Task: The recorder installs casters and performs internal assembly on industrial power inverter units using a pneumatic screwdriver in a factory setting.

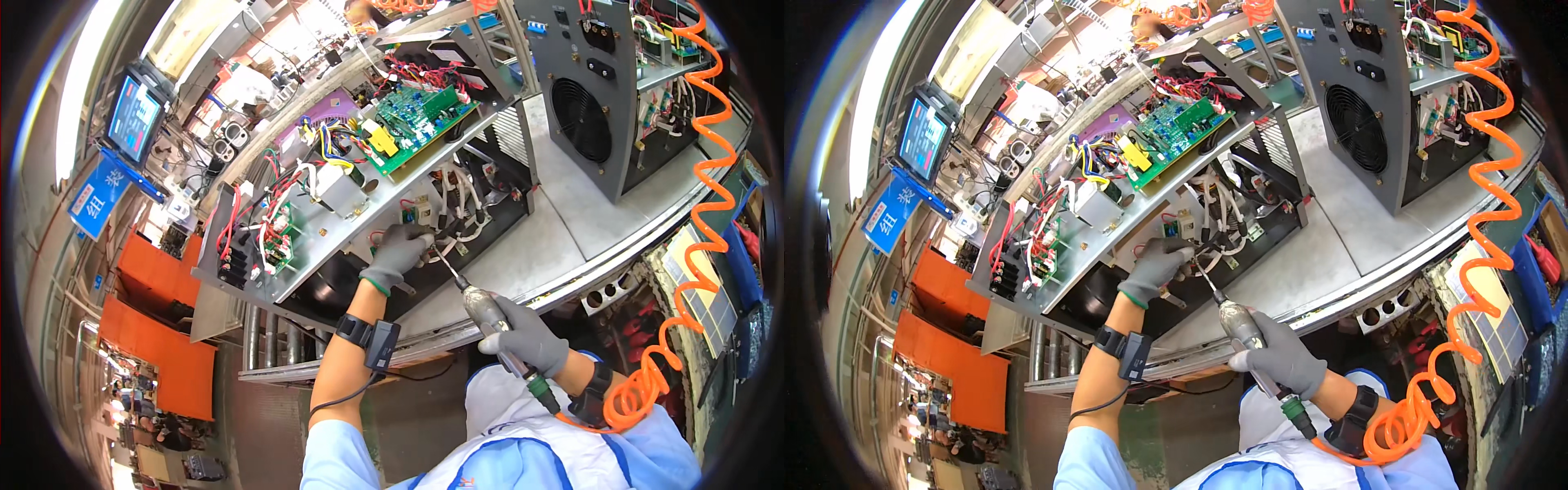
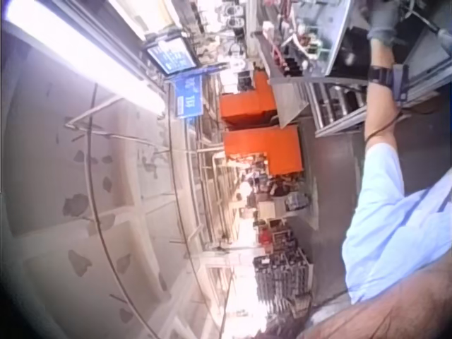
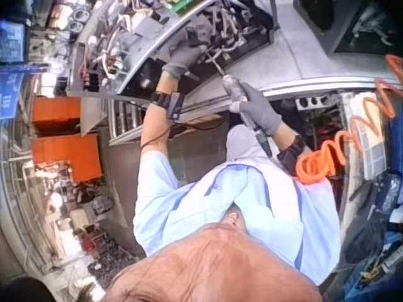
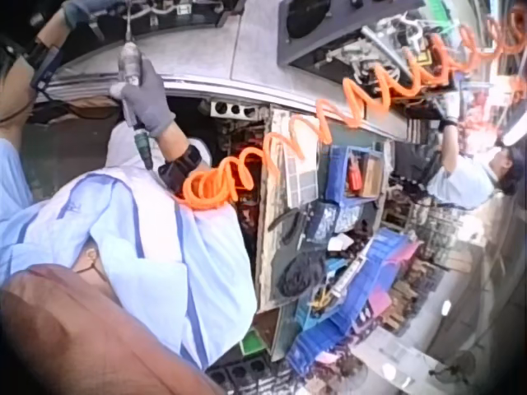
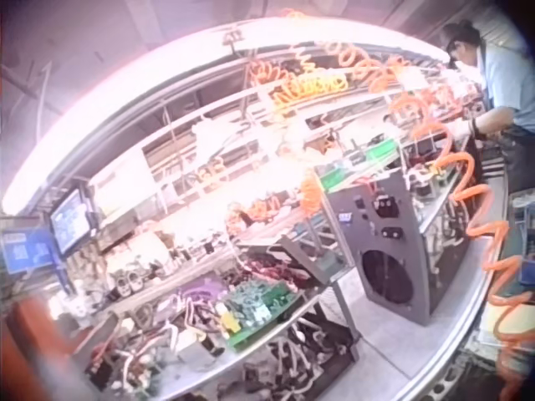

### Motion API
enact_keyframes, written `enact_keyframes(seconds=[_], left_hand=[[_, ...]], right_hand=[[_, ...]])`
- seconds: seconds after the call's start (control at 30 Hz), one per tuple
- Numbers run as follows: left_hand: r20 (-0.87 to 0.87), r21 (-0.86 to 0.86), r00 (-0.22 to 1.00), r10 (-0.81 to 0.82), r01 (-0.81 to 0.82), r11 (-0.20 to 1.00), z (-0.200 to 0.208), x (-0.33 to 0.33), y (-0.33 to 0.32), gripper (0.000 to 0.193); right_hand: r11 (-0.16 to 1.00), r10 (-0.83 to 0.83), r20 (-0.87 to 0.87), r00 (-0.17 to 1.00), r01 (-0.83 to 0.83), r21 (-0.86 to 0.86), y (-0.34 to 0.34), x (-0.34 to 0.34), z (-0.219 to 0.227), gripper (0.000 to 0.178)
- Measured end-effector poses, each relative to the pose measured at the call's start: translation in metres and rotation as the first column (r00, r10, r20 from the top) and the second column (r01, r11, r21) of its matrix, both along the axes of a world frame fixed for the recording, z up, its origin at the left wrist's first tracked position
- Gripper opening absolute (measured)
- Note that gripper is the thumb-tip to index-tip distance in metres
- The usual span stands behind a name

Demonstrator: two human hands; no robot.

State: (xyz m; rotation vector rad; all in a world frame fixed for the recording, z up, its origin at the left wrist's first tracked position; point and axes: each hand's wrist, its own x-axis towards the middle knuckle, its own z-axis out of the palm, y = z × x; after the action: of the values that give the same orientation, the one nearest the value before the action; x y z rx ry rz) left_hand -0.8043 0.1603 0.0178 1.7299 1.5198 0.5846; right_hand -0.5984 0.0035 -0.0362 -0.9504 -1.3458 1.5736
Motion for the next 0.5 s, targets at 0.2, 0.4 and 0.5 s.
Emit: enact_keyframes(seconds=[0.2,0.4,0.5], left_hand=[[-0.525,0.152,0.814,-0.251,0.380,0.913,0.012,0.007,0.004,0.031],[-0.783,0.251,0.619,-0.059,0.402,0.880,0.013,0.031,-0.001,0.041],[-0.885,0.181,0.463,-0.048,0.436,0.882,0.018,0.041,-0.006,0.035]], right_hand=[[0.997,0.013,-0.173,0.985,-0.026,-0.073,0.002,-0.014,-0.002,0.075],[0.999,-0.043,-0.159,0.986,0.046,0.013,-0.001,-0.021,-0.003,0.072],[0.991,-0.036,-0.195,0.980,0.009,-0.136,-0.002,-0.021,-0.001,0.071]])
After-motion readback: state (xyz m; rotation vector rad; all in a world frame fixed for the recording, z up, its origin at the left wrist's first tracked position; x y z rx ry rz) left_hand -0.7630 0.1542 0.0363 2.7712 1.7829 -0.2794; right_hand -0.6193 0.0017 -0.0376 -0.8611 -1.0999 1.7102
